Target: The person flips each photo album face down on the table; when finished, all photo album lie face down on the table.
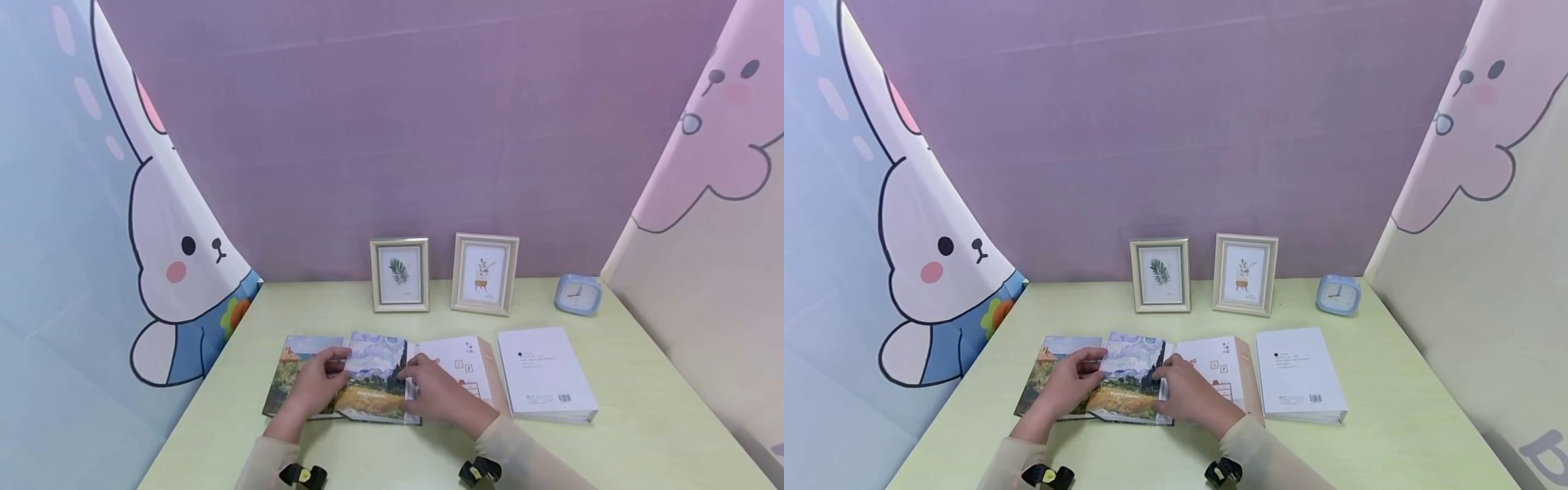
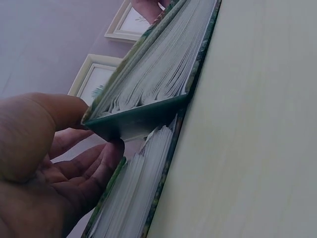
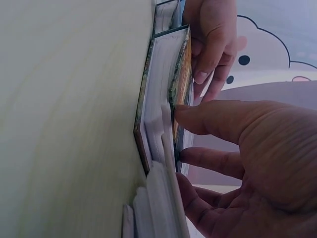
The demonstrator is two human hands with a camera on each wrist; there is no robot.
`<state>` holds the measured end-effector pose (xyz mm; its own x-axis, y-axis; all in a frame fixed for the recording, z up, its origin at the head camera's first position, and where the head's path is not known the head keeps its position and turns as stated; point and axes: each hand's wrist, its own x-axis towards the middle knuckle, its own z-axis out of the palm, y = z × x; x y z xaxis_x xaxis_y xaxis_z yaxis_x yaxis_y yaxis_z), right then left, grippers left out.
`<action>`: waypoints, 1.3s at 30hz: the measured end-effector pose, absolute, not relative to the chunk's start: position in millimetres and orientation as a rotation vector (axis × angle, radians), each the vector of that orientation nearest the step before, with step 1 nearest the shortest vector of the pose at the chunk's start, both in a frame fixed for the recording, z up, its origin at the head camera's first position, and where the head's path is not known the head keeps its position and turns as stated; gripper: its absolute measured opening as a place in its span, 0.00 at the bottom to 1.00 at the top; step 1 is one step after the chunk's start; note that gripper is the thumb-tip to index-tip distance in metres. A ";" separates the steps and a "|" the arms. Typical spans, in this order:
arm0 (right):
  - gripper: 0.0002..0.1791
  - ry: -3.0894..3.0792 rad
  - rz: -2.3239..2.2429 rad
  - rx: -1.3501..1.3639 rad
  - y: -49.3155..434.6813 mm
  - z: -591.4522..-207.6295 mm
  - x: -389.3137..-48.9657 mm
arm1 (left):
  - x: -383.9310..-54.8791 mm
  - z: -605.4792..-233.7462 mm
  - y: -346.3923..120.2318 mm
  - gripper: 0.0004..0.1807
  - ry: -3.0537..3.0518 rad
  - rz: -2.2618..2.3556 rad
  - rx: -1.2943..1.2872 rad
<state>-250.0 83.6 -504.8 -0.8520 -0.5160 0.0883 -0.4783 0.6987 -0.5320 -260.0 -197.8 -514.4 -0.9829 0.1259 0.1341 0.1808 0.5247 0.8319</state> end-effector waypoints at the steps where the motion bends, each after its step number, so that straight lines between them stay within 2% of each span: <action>1: 0.30 2.830 -0.865 -0.827 83.5 -504.4 -249.8 | -259.8 -513.8 -197.7 0.21 -2.682 -1.502 -0.270; 14: 0.31 2.806 -0.889 -0.805 81.3 -501.5 -248.8 | -261.6 -512.4 -197.2 0.21 -2.472 -1.815 -0.242; 23: 0.33 2.826 -0.944 -0.813 79.7 -502.1 -248.6 | -261.7 -512.7 -192.7 0.22 -2.516 -1.789 -0.211; 30: 0.34 2.837 -0.954 -0.802 79.1 -501.5 -249.4 | -259.9 -507.9 -192.7 0.23 -2.446 -1.955 -0.189; 39: 0.36 2.848 -0.978 -0.797 77.6 -499.2 -250.1 | -261.7 -505.9 -192.4 0.20 -2.297 -2.130 -0.224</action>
<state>-250.1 77.6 -499.2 -0.8688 -0.4761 0.1361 -0.4592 0.6719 -0.5811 -261.7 -192.4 -505.9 -0.9899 0.1033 0.0975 0.1049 0.0697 0.9920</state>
